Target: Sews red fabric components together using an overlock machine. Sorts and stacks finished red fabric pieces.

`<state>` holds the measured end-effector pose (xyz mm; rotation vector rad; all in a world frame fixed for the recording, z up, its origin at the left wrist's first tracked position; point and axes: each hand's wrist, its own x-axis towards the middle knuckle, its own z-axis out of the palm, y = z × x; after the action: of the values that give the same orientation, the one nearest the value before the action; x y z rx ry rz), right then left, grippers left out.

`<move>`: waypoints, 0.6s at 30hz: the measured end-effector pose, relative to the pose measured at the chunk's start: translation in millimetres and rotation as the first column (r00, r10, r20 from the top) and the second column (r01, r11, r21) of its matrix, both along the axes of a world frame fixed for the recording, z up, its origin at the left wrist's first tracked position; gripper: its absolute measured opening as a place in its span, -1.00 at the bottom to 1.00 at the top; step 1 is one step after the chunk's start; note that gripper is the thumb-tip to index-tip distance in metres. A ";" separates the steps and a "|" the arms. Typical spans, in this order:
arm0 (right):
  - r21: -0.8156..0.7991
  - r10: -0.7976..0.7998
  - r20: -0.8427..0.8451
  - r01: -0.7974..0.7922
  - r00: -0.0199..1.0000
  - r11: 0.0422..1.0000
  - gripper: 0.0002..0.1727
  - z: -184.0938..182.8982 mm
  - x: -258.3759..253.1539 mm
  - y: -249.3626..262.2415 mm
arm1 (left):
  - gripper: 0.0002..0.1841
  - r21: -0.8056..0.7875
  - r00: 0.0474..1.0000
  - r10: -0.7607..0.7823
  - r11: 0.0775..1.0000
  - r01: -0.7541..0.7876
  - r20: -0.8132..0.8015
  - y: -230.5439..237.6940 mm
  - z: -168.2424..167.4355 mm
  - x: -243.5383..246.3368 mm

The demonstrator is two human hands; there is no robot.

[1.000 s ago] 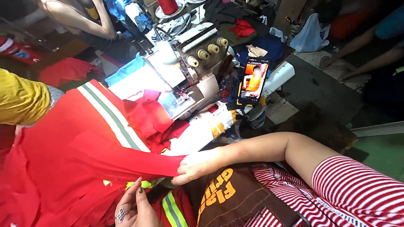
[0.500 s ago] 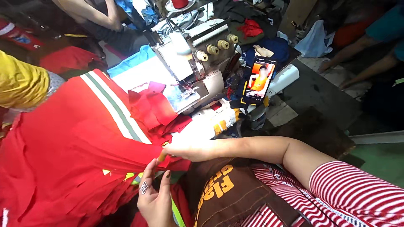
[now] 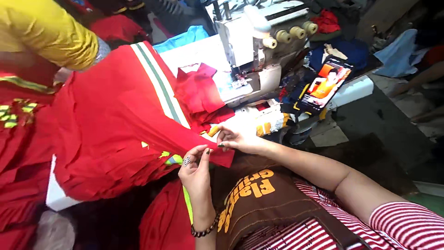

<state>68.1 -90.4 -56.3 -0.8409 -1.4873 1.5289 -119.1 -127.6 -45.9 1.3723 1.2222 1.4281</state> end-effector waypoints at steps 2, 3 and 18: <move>-0.024 -0.050 -0.022 0.049 0.999 0.999 -0.61 -4.2 1.4 2.0 | -0.83 0.009 1.000 0.000 1.000 0.000 0.001 -0.3 0.3 -3.4; -0.029 -0.077 -0.039 0.076 0.996 0.997 -0.60 -5.2 2.5 2.9 | -0.84 0.023 1.000 0.010 1.000 -0.010 -0.004 -0.3 -0.3 -6.6; 0.037 0.011 0.220 -0.019 0.975 0.999 -0.77 -8.2 15.1 -13.2 | -0.79 -0.517 0.929 -0.229 0.855 0.049 -0.291 -39.1 -33.1 -26.3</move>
<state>83.3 -103.6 -64.5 -1.0045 -1.6802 1.4500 -145.4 -166.8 -79.0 1.3297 1.5465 0.6990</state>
